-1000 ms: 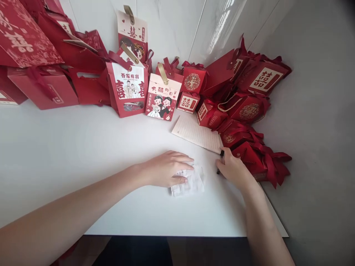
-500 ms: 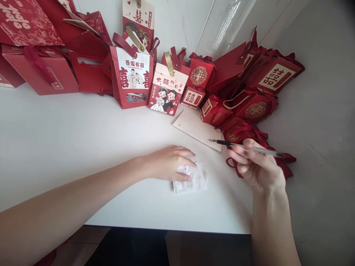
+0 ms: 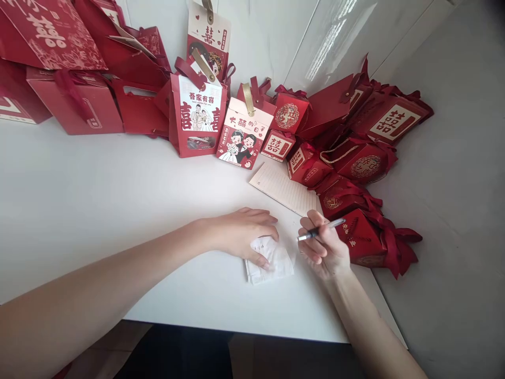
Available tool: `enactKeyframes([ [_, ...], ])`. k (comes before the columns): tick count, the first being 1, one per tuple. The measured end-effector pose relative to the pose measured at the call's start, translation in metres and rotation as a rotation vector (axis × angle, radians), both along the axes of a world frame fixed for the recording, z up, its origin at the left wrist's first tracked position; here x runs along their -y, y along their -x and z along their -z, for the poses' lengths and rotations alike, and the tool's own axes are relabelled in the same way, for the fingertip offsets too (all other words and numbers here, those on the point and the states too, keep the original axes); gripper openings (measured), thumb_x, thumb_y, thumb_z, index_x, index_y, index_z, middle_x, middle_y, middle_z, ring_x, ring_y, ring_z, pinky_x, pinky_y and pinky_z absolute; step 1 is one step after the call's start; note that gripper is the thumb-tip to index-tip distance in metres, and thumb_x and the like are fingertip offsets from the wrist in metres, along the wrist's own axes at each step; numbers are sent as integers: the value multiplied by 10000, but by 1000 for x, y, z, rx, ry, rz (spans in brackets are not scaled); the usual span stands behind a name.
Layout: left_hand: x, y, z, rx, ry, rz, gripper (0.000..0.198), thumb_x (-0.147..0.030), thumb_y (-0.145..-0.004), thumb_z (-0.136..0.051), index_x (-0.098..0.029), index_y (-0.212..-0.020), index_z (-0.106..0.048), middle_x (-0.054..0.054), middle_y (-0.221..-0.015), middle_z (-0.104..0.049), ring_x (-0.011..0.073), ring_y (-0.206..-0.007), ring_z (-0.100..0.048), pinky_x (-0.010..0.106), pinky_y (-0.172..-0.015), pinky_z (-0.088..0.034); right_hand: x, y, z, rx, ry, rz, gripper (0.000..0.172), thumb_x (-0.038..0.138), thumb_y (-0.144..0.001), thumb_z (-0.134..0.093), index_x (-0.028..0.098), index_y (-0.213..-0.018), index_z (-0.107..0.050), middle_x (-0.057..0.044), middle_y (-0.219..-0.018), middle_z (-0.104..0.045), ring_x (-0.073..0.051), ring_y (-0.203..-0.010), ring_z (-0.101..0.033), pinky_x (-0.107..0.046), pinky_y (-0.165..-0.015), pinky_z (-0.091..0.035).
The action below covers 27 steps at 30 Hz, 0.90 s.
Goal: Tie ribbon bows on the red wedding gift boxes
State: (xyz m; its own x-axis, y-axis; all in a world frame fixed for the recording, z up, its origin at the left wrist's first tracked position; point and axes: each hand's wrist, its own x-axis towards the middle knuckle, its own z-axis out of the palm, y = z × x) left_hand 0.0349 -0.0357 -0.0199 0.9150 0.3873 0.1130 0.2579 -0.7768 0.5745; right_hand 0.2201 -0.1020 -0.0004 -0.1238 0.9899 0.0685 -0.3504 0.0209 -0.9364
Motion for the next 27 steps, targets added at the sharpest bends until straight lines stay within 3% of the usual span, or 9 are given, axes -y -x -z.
enactKeyframes([
  [3, 4, 1, 0, -7, -8, -23, 439, -459, -712, -645, -317, -1120, -569, 22, -1260, -502, 283, -1250, -355, 395, -1018, -243, -1, 8, 7, -16, 26, -50, 348, 232, -707, -645, 218, -602, -314, 144, -441, -253, -15, -246, -91, -109, -204, -249],
  [6, 8, 1, 0, -55, 9, -48, 432, -445, -748, -612, -375, -1167, -531, -15, -1342, -441, 295, -1327, -237, 440, -1065, -144, -1, 14, 14, 11, 81, -56, 142, 310, -755, -561, 226, -728, -449, 134, -427, -269, -51, -241, -227, -147, -228, -321],
  [8, 9, 0, 0, -60, 47, -62, 453, -442, -739, -622, -392, -1177, -519, -43, -1387, -396, 292, -1350, -186, 457, -1081, -82, -2, 17, 17, 48, 78, 5, 245, 450, -807, -506, 206, -816, -518, 114, -442, -317, -69, -271, -333, -161, -246, -335],
  [11, 9, 0, -1, -73, 96, -89, 483, -438, -718, -645, -390, -1181, -517, -53, -1417, -361, 288, -1361, -159, 469, -1087, -39, -2, 19, 20, 144, 19, 128, 398, 576, -794, -524, 185, -723, -518, 79, -478, -400, -72, -325, -395, -152, -252, -283],
  [16, 8, 0, 0, -153, 71, -83, 481, -491, -753, -581, -391, -1214, -490, -47, -1458, -287, 275, -1377, -82, 468, -1087, -1, 3, 20, 23, 351, -25, 241, 350, 329, -761, -668, 195, -602, -387, 80, -444, -453, -61, -348, -392, -144, -313, -243],
  [22, 8, 1, 1, -227, 5, -62, 608, -574, -784, -482, -384, -1342, -329, -31, -1492, -177, 250, -1384, -17, 449, -1092, 21, 7, 20, 26, 506, -26, 346, 304, 228, -764, -541, 207, -555, -321, 87, -421, -405, -68, -335, -359, -179, -343, -258],
  [27, 9, 1, 0, -248, -34, -51, 634, -604, -789, -441, -371, -1360, -295, -23, -1497, -150, 235, -1385, -4, 438, -1099, 18, 5, 20, 27, 733, -79, 388, 275, 200, -720, -515, 207, -532, -314, 84, -441, -357, -71, -376, -346, -197, -380, -260],
])
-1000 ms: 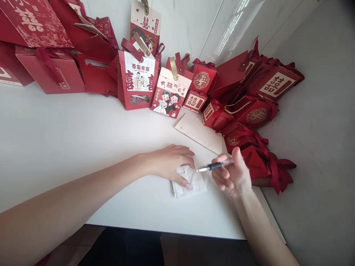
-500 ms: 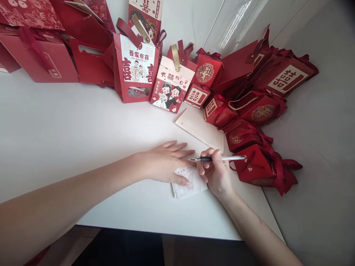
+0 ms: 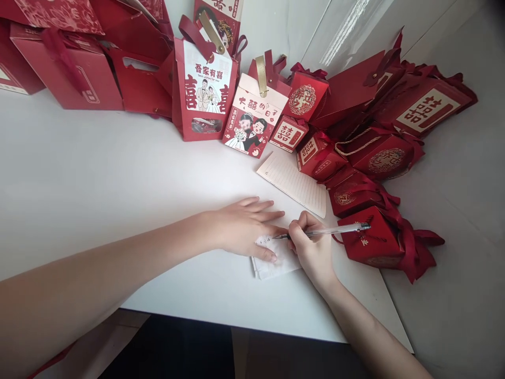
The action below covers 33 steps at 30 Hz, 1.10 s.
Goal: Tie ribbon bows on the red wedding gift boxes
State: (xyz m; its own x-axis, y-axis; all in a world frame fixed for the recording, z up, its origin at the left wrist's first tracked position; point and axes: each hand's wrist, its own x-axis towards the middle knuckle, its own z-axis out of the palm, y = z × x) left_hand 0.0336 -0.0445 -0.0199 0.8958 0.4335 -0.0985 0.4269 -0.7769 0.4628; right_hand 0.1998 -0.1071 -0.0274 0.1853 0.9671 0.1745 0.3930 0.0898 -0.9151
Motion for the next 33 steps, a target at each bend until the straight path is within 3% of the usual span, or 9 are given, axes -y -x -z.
enactKeyframes([
  [33, 0, -1, -1, -9, -23, 0, 634, -612, -782, -438, -358, -1351, -319, -9, -1492, -171, 232, -1385, -21, 447, -1099, -13, -1, 2, -3, 135, -22, 15, 235, 205, -696, -495, 207, -535, -323, 69, -476, -386, -84, -437, -338, -204, -426, -289],
])
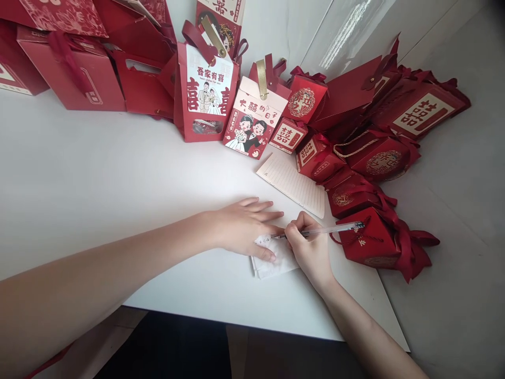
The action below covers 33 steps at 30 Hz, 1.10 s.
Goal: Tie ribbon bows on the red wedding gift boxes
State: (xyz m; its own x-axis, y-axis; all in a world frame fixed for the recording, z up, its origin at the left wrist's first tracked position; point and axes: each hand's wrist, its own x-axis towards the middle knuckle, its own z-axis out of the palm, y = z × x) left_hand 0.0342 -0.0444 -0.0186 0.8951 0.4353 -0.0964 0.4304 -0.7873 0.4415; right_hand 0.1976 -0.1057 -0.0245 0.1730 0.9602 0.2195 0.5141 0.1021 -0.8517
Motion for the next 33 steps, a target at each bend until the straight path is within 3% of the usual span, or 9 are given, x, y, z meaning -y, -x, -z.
enactKeyframes([
  [6, 0, 0, 0, 21, 19, -1, 619, -611, -773, -457, -391, -1337, -331, -27, -1492, -172, 238, -1385, -24, 443, -1097, -4, 1, -3, 1, -223, 48, -13, 280, 174, -698, -521, 205, -532, -297, 87, -438, -332, -66, -382, -284, -188, -374, -237],
  [10, 1, 1, 2, 51, 18, -10, 579, -597, -783, -459, -389, -1317, -372, -43, -1487, -196, 253, -1382, -60, 437, -1094, -20, -7, -16, -1, -362, -86, 86, 273, 299, -809, -527, 215, -626, -344, 94, -459, -364, -70, -360, -303, -175, -345, -229],
  [14, -3, -1, 7, 137, -52, -21, 537, -545, -801, -488, -364, -1300, -402, -14, -1439, -333, 267, -1352, -191, 416, -1070, -115, -18, -37, -1, 39, -215, 38, 187, 386, -825, -551, 216, -800, -476, 30, -659, -515, -123, -555, -509, -220, -484, -404],
  [17, -9, -1, 8, 208, -94, -19, 476, -482, -820, -508, -327, -1265, -446, 24, -1361, -444, 240, -1277, -347, 366, -1027, -205, -23, -50, 0, 441, -225, -153, 103, 287, -827, -534, 205, -889, -544, -37, -854, -560, -172, -763, -551, -277, -638, -455],
  [19, -12, 0, 7, 228, -78, -34, 469, -431, -828, -524, -288, -1267, -441, 41, -1309, -497, 226, -1214, -426, 341, -997, -249, -24, -55, 0, 572, -220, -274, 172, 185, -850, -429, 204, -949, -568, -56, -895, -557, -187, -823, -549, -306, -696, -460],
  [23, -13, 1, 2, 244, -27, -128, 640, -386, -784, -595, -227, -1341, -322, 74, -1230, -556, 251, -1123, -500, 325, -926, -326, -22, -54, -3, 554, -252, -263, 269, 189, -862, -449, 204, -1109, -556, -55, -870, -572, -203, -837, -550, -325, -706, -461],
  [26, -11, 1, -1, 276, -16, -157, 700, -381, -743, -640, -231, -1333, -295, 68, -1160, -595, 257, -1065, -537, 328, -895, -351, -17, -46, -7, 466, -261, -297, 192, 317, -822, -598, 201, -973, -620, -50, -840, -597, -205, -793, -552, -324, -684, -461],
  [29, -10, 1, -3, 341, 13, -137, 554, -368, -723, -655, -246, -1198, -397, 18, -1098, -617, 237, -999, -571, 328, -867, -374, -13, -33, -9, 469, -225, -410, 181, 353, -766, -676, 203, -864, -649, -48, -812, -609, -215, -796, -548, -334, -700, -459],
  [33, -9, 3, -1, 369, 15, -165, 355, -262, -740, -592, -217, -1054, -433, 20, -1053, -627, 231, -964, -580, 353, -866, -395, -9, -18, -8, 484, -150, -466, 52, 214, -812, -609, 228, -812, -659, -27, -773, -614, -196, -763, -542, -305, -668, -454],
])
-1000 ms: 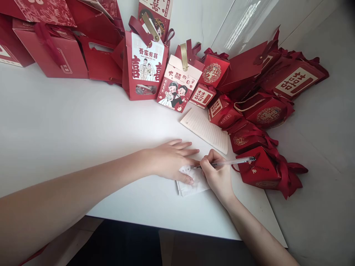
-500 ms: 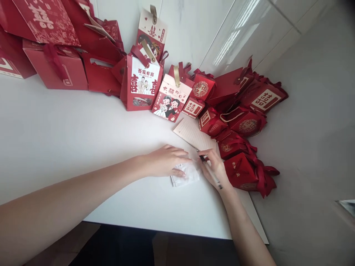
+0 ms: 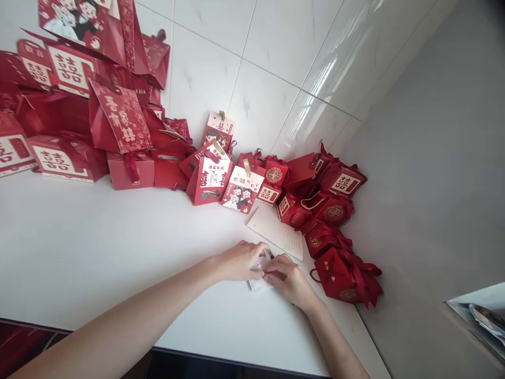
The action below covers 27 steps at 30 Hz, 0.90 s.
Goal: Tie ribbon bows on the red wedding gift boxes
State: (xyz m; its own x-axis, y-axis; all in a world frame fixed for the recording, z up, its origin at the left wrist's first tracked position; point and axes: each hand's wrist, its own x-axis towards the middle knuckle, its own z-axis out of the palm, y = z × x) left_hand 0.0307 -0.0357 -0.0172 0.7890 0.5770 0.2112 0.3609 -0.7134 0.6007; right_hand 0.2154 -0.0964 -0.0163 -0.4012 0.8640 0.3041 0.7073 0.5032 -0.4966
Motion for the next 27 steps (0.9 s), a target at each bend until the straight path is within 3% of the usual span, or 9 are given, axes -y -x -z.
enactKeyframes([
  [3, -1, 2, 3, 26, 42, -16, 328, -170, -761, -493, -202, -1075, -401, 59, -1092, -611, 226, -1023, -559, 358, -868, -424, 1, 7, 0, 4, 4, -13, 173, 153, -835, -513, 223, -748, -644, -25, -760, -611, -191, -759, -544, -313, -692, -447],
  [7, -3, 3, 4, 244, 75, -155, 281, -92, -778, -401, -205, -1035, -411, 68, -1119, -583, 172, -1069, -531, 316, -921, -421, 0, 3, -1, -87, -64, 75, 189, 249, -857, -479, 202, -711, -589, -28, -708, -574, -190, -693, -540, -308, -645, -442],
  [12, -6, 7, 3, 292, -27, -218, 258, -69, -767, -395, -201, -981, -455, 68, -1064, -586, 172, -1027, -539, 311, -910, -430, -2, -24, -2, -374, -327, 459, 273, 439, -856, -474, 189, -787, -558, -36, -714, -561, -194, -648, -544, -294, -577, -439],
  [15, -7, 7, 5, 226, -102, -167, 261, -41, -743, -413, -198, -935, -494, 65, -1029, -598, 184, -1005, -537, 313, -878, -444, -5, -42, -6, -237, -382, 691, 381, 556, -791, -490, 187, -738, -569, -70, -698, -594, -232, -633, -550, -330, -559, -430],
  [18, -8, 5, 9, 186, -149, -119, 260, -21, -727, -415, -189, -894, -525, 66, -998, -605, 189, -972, -542, 314, -853, -452, -3, -47, -13, -83, -367, 761, 450, 619, -766, -452, 199, -637, -551, -94, -664, -596, -266, -632, -548, -360, -541, -419],
  [23, -8, 4, 10, 159, -143, -117, 239, -29, -741, -408, -187, -843, -557, 57, -935, -614, 187, -940, -545, 310, -831, -457, 25, -45, -27, 17, -702, 974, 417, 534, -826, -381, 185, -731, -587, -140, -801, -577, -320, -805, -530, -424, -670, -441],
  [25, -9, 5, 10, 150, -126, -107, 233, -29, -742, -408, -185, -812, -567, 51, -907, -623, 184, -925, -550, 303, -822, -461, 40, -51, -26, 121, -643, 1123, 468, 552, -801, -383, 150, -850, -617, -184, -905, -556, -371, -847, -520, -502, -719, -428],
  [27, -10, 5, 10, 140, -114, -87, 232, -31, -744, -406, -185, -783, -575, 42, -879, -635, 182, -920, -555, 300, -821, -461, 51, -60, -19, 197, -446, 1271, 610, 623, -755, -387, 110, -1009, -598, -235, -1002, -512, -430, -863, -509, -561, -682, -422],
])
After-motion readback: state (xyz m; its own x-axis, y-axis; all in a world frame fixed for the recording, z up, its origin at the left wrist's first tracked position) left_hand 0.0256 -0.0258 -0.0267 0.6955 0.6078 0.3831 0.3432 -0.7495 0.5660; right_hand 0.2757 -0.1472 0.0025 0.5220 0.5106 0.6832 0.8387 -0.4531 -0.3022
